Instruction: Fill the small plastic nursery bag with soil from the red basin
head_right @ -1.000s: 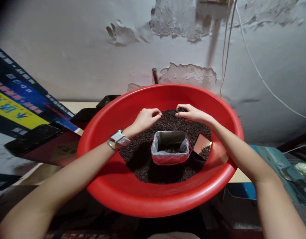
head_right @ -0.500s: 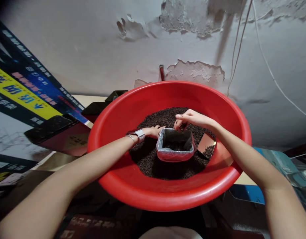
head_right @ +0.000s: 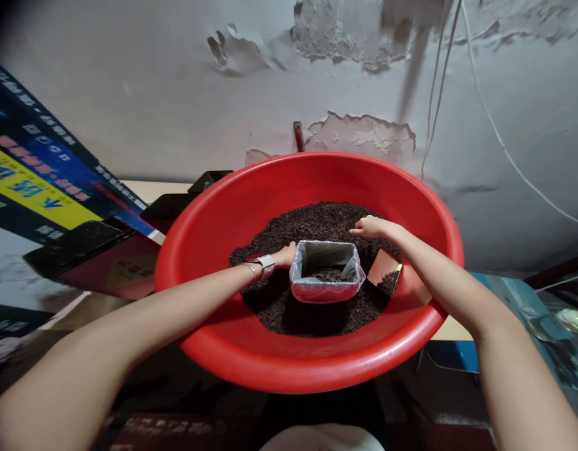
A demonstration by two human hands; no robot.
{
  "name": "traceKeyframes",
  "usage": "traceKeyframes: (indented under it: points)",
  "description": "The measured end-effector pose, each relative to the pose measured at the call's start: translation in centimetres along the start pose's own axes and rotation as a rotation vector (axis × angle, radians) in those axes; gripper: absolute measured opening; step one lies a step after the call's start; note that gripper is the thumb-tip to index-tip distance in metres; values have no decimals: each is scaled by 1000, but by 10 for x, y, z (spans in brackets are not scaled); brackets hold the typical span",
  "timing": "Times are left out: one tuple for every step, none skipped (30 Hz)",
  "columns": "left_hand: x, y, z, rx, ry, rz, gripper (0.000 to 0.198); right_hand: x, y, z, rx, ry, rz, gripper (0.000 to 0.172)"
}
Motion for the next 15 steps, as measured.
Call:
traceKeyframes:
  points:
    - [-2, 1, 2, 3, 10, -12, 51, -1, 0, -1, 6, -5, -1, 38]
    - [-5, 1, 5, 5, 18, -29, 41, -1, 0, -1, 14, -7, 0, 38]
    - [-7, 2, 9, 2, 25, -49, 32, -1, 1, 0, 9, -21, 9, 37]
    - [-9, 2, 15, -10, 31, -69, 26, 0, 2, 1, -9, -46, 23, 36]
    - [-11, 3, 22, -35, 38, -85, 22, 1, 4, 2, -39, -78, 40, 35]
    - [-13, 5, 32, -77, 44, -96, 22, 2, 6, 4, -74, -111, 57, 35]
    - [-15, 8, 42, -134, 50, -103, 23, 4, 10, 5, -109, -139, 73, 34]
    - [-16, 12, 54, -201, 56, -107, 25, 6, 15, 6, -141, -163, 89, 33]
    - [-18, 17, 65, -272, 61, -118, 27, 8, 22, 6, -169, -188, 105, 33]
    - [-21, 24, 75, -334, 65, -136, 27, 12, 33, 4, -194, -219, 123, 32]
    - [-25, 31, 82, -381, 68, -161, 25, 16, 46, 2, -233, -269, 153, 31]
    - [-31, 39, 88, -414, 72, -201, 23, 21, 62, 0, -282, -335, 191, 29]
    - [-37, 47, 90, -437, 81, -257, 21, 27, 81, -3, -340, -409, 234, 29]
    - [-44, 55, 91, -450, 94, -332, 19, 34, 100, -7, -392, -468, 275, 30]
    - [-51, 63, 89, -454, 110, -422, 18, 42, 119, -10, -427, -511, 302, 31]
Point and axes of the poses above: each hand's wrist, its own y-axis away from the middle knuckle, its own z-axis out of the back of the hand, x = y × z, the point moved 2 cm from there along -y, towards the middle knuckle, and after that the axes turned 11 degrees about x, right-handed, at the moved point
